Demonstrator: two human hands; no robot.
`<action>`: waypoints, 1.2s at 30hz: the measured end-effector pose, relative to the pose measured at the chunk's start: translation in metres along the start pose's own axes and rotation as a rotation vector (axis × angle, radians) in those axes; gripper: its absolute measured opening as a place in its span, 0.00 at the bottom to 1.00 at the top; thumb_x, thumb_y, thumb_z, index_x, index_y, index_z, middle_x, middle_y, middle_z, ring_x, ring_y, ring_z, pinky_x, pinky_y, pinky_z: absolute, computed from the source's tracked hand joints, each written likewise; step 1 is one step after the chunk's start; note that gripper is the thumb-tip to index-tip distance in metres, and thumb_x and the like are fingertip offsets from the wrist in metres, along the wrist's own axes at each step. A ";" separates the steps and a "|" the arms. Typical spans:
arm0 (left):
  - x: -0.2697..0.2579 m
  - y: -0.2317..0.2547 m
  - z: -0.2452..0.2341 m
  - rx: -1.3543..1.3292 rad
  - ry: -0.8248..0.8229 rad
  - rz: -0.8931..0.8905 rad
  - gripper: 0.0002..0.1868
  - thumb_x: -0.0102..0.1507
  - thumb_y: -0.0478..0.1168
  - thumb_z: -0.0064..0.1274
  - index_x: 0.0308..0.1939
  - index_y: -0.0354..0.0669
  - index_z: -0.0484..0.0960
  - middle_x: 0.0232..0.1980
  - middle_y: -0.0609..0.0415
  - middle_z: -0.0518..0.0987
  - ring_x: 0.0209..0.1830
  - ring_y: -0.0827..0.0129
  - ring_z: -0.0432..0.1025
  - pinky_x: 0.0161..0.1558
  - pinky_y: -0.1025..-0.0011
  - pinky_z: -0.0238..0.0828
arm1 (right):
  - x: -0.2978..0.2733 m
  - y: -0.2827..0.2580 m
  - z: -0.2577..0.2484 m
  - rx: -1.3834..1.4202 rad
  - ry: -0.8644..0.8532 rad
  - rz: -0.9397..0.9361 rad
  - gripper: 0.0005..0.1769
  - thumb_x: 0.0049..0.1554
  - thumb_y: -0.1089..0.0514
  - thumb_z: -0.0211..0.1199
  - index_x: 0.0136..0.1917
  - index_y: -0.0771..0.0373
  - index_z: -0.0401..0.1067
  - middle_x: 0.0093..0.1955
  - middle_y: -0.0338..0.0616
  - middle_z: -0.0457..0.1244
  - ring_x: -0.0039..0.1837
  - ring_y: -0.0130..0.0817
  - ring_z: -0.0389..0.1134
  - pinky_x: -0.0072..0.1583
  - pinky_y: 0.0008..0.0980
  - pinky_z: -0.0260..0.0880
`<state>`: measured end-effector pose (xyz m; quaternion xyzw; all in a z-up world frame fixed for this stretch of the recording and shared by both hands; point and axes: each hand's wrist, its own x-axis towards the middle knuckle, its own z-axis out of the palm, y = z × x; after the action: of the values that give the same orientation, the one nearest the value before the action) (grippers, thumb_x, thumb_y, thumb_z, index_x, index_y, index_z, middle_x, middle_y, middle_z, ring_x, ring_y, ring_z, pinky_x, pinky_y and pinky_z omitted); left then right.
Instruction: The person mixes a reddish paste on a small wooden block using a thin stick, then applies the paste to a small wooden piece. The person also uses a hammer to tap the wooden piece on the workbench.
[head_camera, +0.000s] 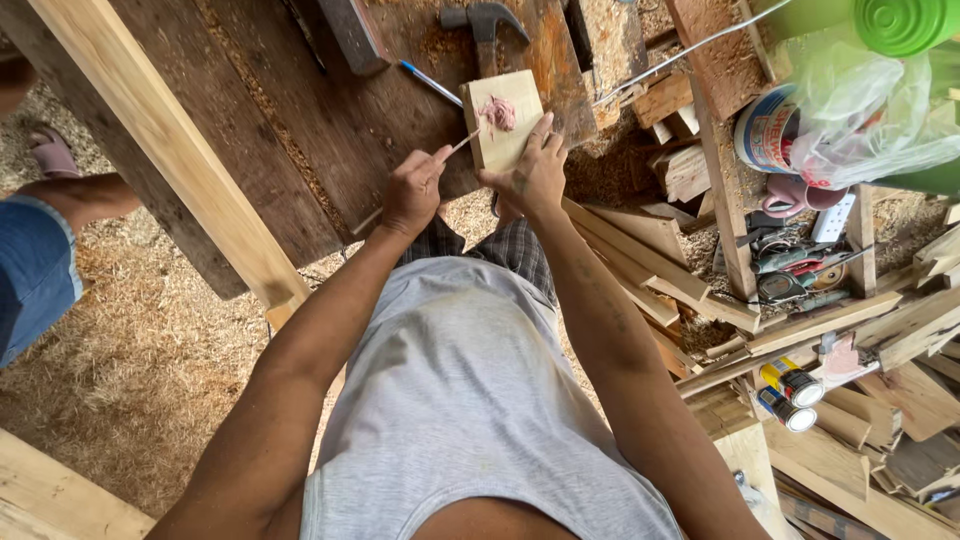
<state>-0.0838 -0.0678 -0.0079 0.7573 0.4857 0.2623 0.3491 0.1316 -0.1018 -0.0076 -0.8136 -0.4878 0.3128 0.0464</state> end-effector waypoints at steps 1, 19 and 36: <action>0.004 -0.001 0.001 -0.012 0.021 0.021 0.15 0.69 0.34 0.54 0.59 0.47 0.84 0.38 0.50 0.80 0.33 0.60 0.77 0.35 0.63 0.76 | 0.003 0.002 0.000 -0.004 0.030 -0.018 0.86 0.38 0.27 0.80 0.79 0.79 0.29 0.72 0.75 0.48 0.75 0.70 0.50 0.67 0.51 0.66; 0.025 -0.009 0.016 0.131 0.058 0.114 0.20 0.68 0.30 0.53 0.62 0.49 0.85 0.39 0.50 0.77 0.36 0.56 0.75 0.38 0.60 0.74 | 0.014 0.016 0.001 0.081 -0.055 -0.088 0.94 0.32 0.14 0.75 0.79 0.83 0.29 0.73 0.80 0.47 0.75 0.73 0.51 0.69 0.53 0.65; 0.012 0.002 0.004 0.103 0.048 0.022 0.14 0.70 0.29 0.55 0.59 0.42 0.85 0.35 0.43 0.79 0.30 0.55 0.76 0.30 0.57 0.70 | 0.006 0.020 0.007 0.127 -0.066 -0.081 0.92 0.33 0.20 0.79 0.80 0.78 0.28 0.78 0.82 0.41 0.77 0.77 0.47 0.73 0.58 0.58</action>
<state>-0.0756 -0.0586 -0.0079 0.7729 0.4986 0.2589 0.2949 0.1449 -0.1088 -0.0234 -0.7778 -0.5009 0.3676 0.0945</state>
